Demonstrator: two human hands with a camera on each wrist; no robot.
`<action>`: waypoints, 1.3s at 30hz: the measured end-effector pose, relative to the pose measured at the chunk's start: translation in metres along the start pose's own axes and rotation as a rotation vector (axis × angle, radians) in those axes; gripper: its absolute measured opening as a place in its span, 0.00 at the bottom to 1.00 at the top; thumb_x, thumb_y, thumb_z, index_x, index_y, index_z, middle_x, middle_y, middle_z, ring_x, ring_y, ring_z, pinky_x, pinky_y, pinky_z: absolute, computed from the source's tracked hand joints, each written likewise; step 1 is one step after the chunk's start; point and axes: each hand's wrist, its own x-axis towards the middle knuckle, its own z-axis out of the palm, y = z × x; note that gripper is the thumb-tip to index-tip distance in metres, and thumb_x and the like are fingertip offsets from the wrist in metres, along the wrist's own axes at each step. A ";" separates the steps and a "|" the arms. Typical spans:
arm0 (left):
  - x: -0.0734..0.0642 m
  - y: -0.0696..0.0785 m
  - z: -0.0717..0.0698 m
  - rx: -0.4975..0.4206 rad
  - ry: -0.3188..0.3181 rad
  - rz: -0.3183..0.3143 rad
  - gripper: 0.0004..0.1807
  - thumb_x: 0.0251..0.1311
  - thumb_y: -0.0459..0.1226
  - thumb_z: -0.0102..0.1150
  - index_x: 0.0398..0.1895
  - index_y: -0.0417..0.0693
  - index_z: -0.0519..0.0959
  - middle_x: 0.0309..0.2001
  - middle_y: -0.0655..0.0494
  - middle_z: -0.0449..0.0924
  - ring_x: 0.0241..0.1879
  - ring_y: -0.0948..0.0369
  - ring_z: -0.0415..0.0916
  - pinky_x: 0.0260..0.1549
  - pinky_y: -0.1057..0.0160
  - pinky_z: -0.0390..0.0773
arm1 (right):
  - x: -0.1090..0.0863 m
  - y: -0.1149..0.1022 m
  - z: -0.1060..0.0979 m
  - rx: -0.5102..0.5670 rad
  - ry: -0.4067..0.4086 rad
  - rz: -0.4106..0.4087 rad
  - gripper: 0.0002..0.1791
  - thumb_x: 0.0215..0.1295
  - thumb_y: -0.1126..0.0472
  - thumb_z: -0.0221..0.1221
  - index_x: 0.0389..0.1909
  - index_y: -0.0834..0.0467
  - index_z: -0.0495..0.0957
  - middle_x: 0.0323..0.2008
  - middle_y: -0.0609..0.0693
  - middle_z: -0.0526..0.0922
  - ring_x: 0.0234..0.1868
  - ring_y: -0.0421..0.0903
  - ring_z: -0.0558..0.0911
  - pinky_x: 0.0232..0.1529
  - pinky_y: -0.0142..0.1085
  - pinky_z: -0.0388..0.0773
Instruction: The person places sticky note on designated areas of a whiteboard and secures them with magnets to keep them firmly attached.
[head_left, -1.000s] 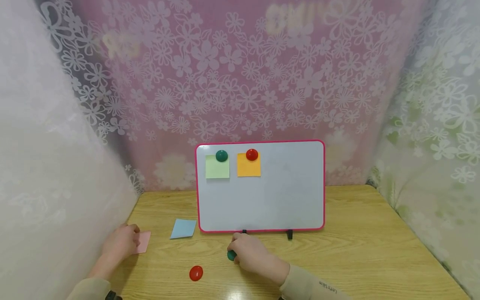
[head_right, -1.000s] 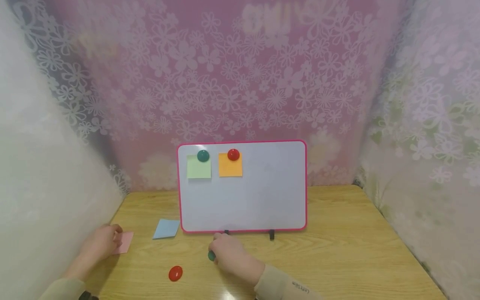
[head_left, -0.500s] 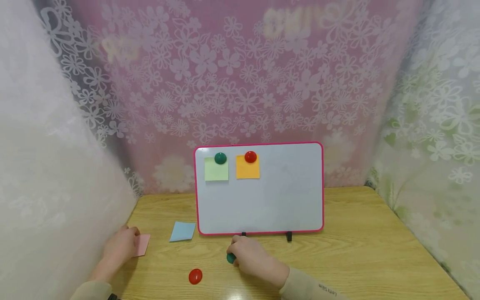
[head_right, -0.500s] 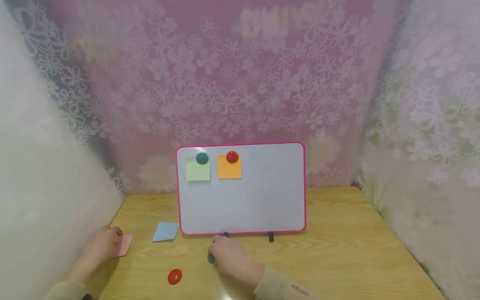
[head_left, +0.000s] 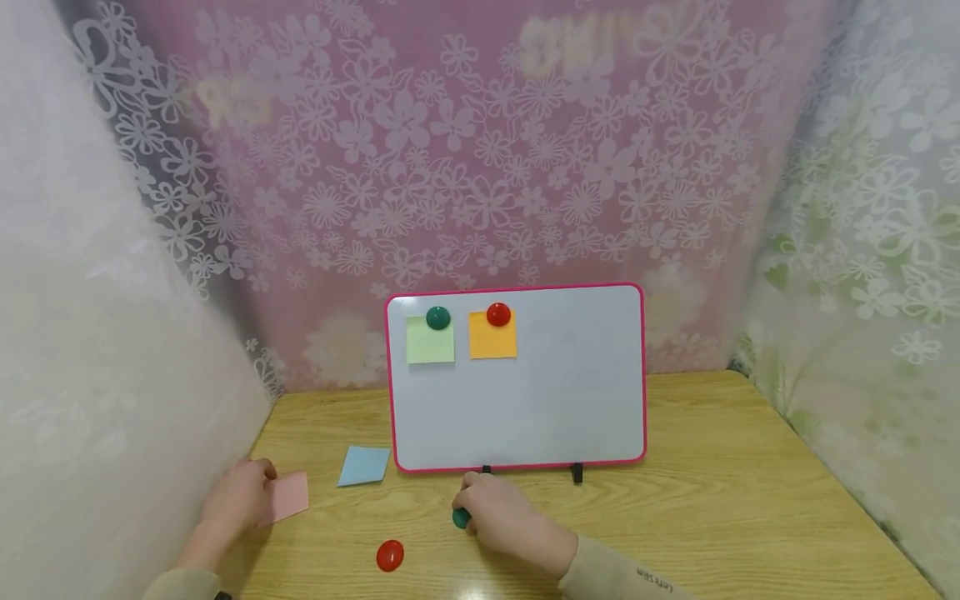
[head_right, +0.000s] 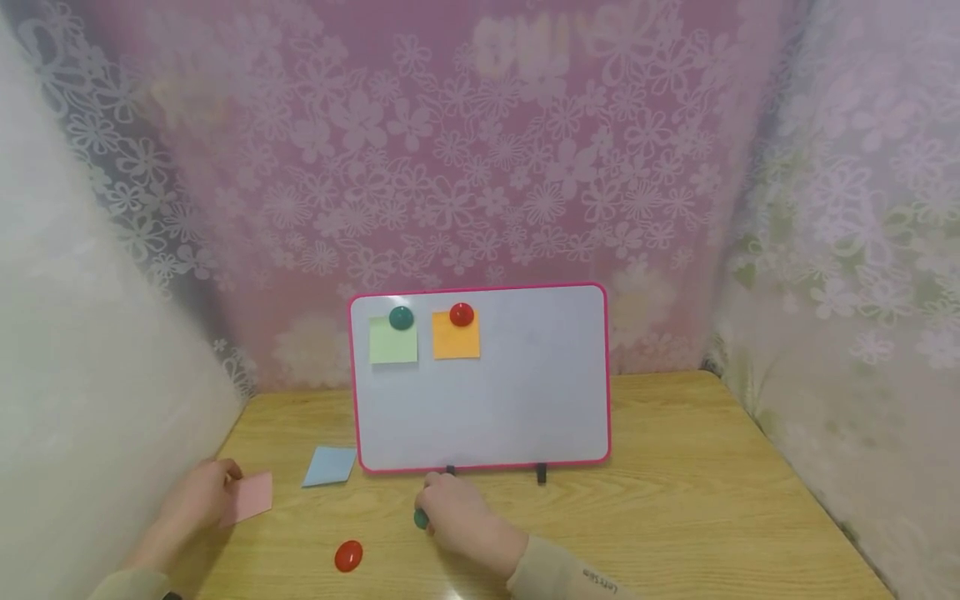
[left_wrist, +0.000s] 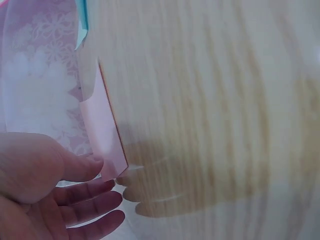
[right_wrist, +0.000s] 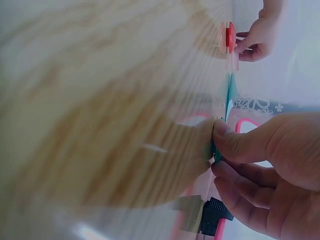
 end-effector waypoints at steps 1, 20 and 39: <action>0.000 -0.001 0.000 -0.004 -0.008 -0.004 0.07 0.65 0.26 0.60 0.43 0.35 0.84 0.41 0.40 0.83 0.40 0.44 0.82 0.44 0.39 0.81 | 0.000 0.000 0.000 -0.002 0.001 0.000 0.11 0.57 0.62 0.81 0.38 0.50 0.90 0.36 0.42 0.79 0.36 0.35 0.77 0.36 0.25 0.77; -0.006 0.002 0.000 -0.002 0.036 -0.014 0.05 0.61 0.24 0.58 0.35 0.38 0.82 0.35 0.43 0.82 0.37 0.46 0.81 0.40 0.40 0.81 | 0.001 -0.002 0.001 -0.025 0.011 0.020 0.12 0.54 0.61 0.82 0.36 0.49 0.89 0.37 0.42 0.79 0.35 0.36 0.78 0.36 0.26 0.77; -0.005 -0.003 -0.002 -0.062 0.055 -0.012 0.02 0.64 0.27 0.66 0.35 0.37 0.81 0.34 0.45 0.84 0.36 0.47 0.82 0.37 0.41 0.81 | 0.002 -0.003 -0.002 -0.010 -0.007 0.029 0.11 0.56 0.62 0.81 0.37 0.50 0.89 0.35 0.42 0.77 0.33 0.36 0.74 0.34 0.27 0.75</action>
